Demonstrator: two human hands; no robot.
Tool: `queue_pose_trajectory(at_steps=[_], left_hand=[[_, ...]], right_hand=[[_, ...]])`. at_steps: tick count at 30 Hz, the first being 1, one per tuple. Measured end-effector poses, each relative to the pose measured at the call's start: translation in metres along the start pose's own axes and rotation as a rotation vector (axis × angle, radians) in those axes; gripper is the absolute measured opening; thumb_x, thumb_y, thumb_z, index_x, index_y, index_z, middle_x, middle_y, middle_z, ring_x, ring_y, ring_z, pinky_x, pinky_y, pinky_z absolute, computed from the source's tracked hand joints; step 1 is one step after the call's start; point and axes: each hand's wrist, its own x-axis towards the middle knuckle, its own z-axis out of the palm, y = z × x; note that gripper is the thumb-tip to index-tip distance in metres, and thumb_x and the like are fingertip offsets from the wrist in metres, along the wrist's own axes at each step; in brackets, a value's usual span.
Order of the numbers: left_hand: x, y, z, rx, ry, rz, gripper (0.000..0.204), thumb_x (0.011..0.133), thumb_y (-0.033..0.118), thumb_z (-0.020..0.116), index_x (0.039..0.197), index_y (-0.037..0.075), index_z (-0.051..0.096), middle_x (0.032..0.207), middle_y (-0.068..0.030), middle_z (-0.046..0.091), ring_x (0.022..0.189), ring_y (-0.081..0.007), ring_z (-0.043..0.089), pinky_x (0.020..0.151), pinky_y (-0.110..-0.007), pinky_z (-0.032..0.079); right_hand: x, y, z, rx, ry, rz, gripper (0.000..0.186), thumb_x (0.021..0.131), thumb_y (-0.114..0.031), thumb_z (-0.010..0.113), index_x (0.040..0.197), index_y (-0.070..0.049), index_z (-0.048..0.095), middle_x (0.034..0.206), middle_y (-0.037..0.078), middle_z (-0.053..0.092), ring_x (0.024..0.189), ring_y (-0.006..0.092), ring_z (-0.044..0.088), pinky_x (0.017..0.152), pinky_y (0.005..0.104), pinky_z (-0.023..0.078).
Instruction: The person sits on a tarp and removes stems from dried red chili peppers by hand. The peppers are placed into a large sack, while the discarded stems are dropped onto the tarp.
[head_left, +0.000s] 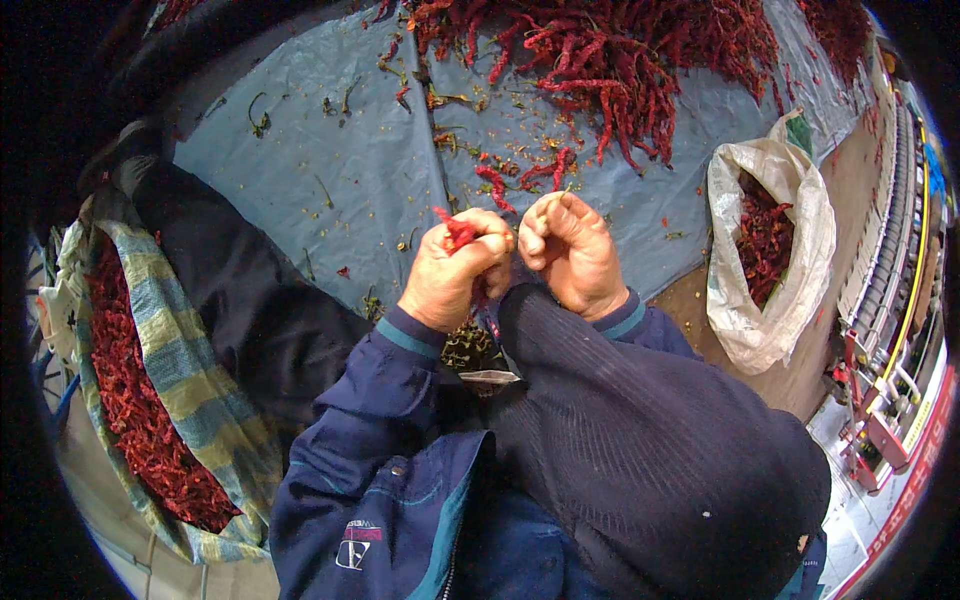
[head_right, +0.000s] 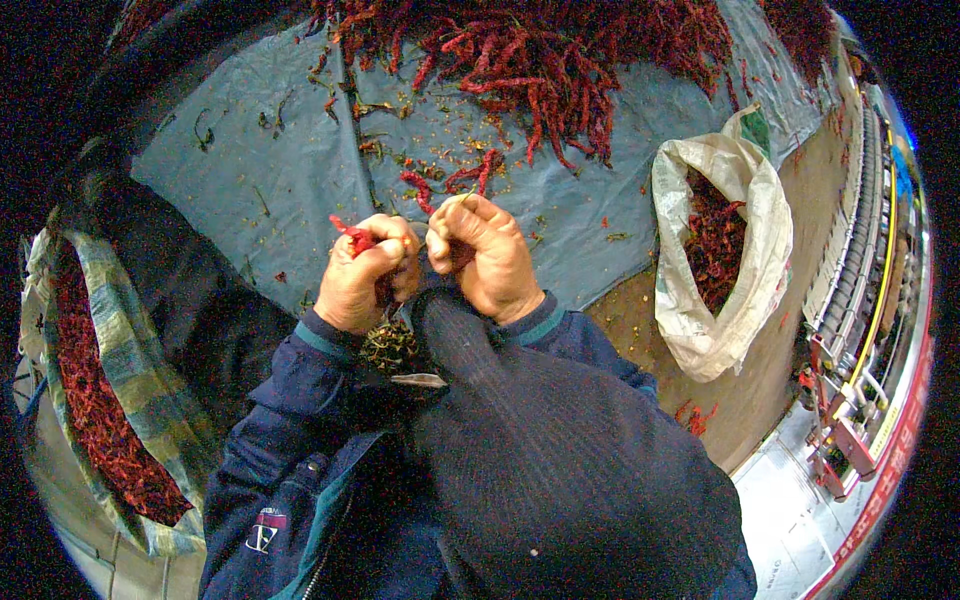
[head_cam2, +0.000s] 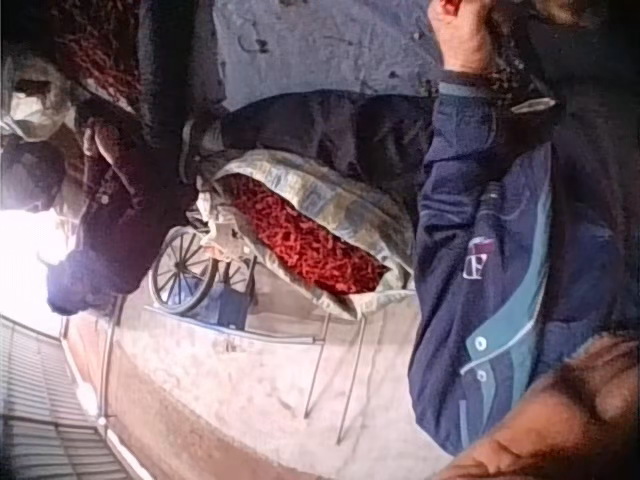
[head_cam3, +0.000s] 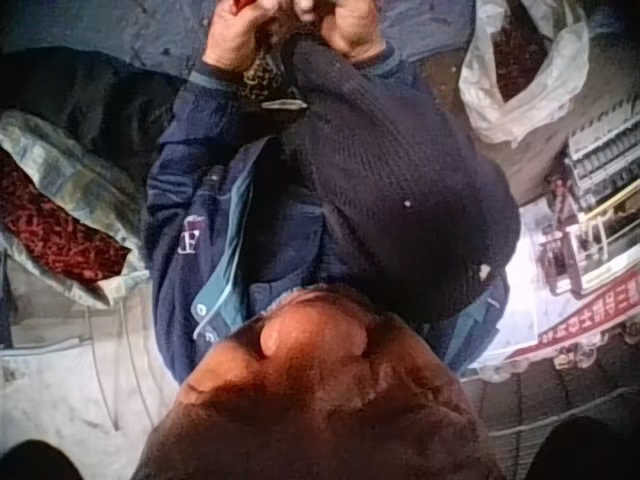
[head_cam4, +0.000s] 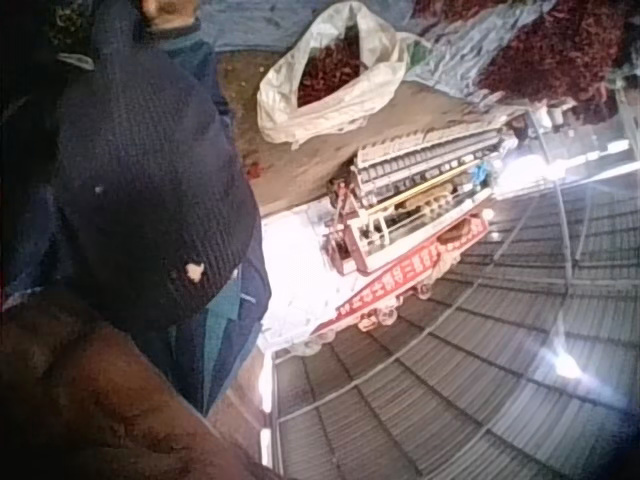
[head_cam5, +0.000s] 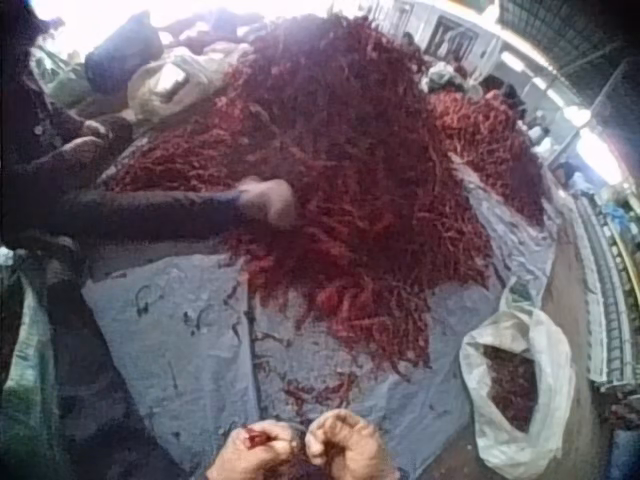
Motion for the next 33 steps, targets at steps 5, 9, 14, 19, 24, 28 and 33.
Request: queue_pose_trajectory(at_steps=[5,9,14,19,24,28,33], left_hand=[[-0.007,0.007,-0.029,-0.040,0.118,0.029,0.015,0.098,0.024,0.062,0.102,0.010,0.058,0.085,-0.0037,0.054,0.063,-0.0135,0.052,0.052,-0.028,0.043],[-0.009,0.021,-0.031,-0.001,0.274,-0.003,0.015,0.098,0.022,0.064,0.106,0.012,0.056,0.083,0.0005,0.054,0.061,-0.0103,0.050,0.052,-0.027,0.042],[-0.003,0.010,-0.036,0.085,0.312,-0.027,0.014,0.096,0.017,0.068,0.102,0.010,0.057,0.073,0.0025,0.052,0.058,-0.0089,0.047,0.051,-0.027,0.039],[0.006,0.007,-0.025,0.158,0.359,0.009,0.018,0.097,0.020,0.068,0.108,0.006,0.065,0.079,-0.0004,0.061,0.064,-0.0115,0.056,0.057,-0.028,0.047],[0.016,0.003,-0.011,0.295,0.298,0.028,0.020,0.099,0.015,0.064,0.113,0.001,0.065,0.093,-0.0059,0.070,0.075,-0.0129,0.066,0.064,-0.027,0.054],[0.008,0.006,-0.020,0.298,0.331,-0.108,0.017,0.101,0.014,0.060,0.113,0.003,0.062,0.094,-0.0070,0.069,0.077,-0.0150,0.068,0.065,-0.029,0.057],[0.003,-0.006,-0.038,0.099,0.351,-0.009,0.013,0.102,0.018,0.058,0.105,0.005,0.055,0.094,-0.0066,0.064,0.076,-0.0165,0.064,0.066,-0.036,0.059]], right_hand=[[0.012,0.005,-0.022,-0.928,-0.131,0.089,0.028,0.096,-0.028,0.067,0.082,-0.004,0.066,0.067,0.006,0.059,0.062,0.0143,0.059,0.057,0.0327,0.047],[0.039,0.007,-0.025,-1.438,-0.017,-0.410,0.023,0.084,-0.028,0.075,0.082,-0.005,0.069,0.080,0.015,0.068,0.075,0.0348,0.067,0.066,0.0427,0.052],[0.082,0.012,-0.025,-1.603,0.123,-0.396,0.022,0.085,-0.023,0.075,0.090,-0.002,0.069,0.081,0.011,0.068,0.075,0.0267,0.067,0.066,0.0375,0.052],[0.075,0.007,-0.027,-0.958,0.067,-0.095,0.021,0.090,-0.022,0.073,0.096,-0.002,0.072,0.082,0.004,0.072,0.074,0.0102,0.064,0.065,0.0299,0.051],[0.042,0.009,-0.009,-1.031,0.062,-0.200,0.017,0.093,-0.016,0.068,0.101,-0.001,0.073,0.081,0.006,0.072,0.073,0.0096,0.065,0.067,0.0281,0.052],[0.011,-0.002,-0.010,-1.093,0.044,-0.145,0.015,0.092,-0.014,0.067,0.099,-0.003,0.073,0.080,0.012,0.072,0.073,0.0164,0.069,0.068,0.0325,0.054],[0.021,-0.020,-0.074,-1.437,0.387,-0.215,0.023,0.089,-0.026,0.071,0.092,-0.004,0.072,0.082,0.015,0.073,0.076,0.0272,0.072,0.067,0.0373,0.055]])
